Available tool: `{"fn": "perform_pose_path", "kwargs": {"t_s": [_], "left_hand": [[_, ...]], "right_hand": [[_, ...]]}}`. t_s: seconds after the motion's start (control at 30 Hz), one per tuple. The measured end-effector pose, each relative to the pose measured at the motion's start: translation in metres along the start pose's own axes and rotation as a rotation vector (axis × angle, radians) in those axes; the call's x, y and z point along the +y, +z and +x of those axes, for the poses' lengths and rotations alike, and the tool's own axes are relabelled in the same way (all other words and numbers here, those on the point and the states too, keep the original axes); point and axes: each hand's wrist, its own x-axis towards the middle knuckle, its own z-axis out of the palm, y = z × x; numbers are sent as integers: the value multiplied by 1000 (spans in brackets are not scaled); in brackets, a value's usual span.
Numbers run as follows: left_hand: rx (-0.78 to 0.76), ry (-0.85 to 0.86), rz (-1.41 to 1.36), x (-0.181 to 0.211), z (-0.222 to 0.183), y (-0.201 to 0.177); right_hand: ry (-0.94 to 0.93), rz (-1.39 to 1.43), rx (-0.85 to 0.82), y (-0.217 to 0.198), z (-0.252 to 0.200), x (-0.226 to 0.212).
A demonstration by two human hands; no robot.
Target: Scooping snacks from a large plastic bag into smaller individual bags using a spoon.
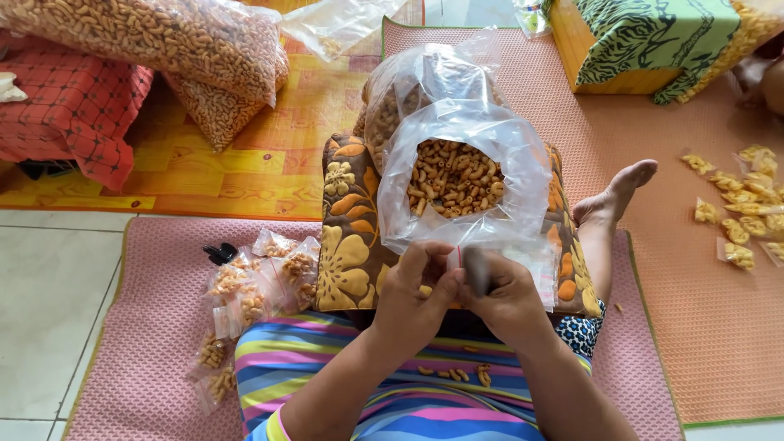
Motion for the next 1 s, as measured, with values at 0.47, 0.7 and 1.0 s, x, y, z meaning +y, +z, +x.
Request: {"fn": "perform_pose_path", "kwargs": {"t_s": [0.47,0.7,1.0], "left_hand": [[0,614,878,10,3,-15],[-138,208,637,29,-3,-43],[-263,64,672,13,-29,-67]], "right_hand": [[17,-356,266,4,-1,-9],[329,-286,-7,-34,22,-20],[-274,-2321,-22,-24,80,2]]}}
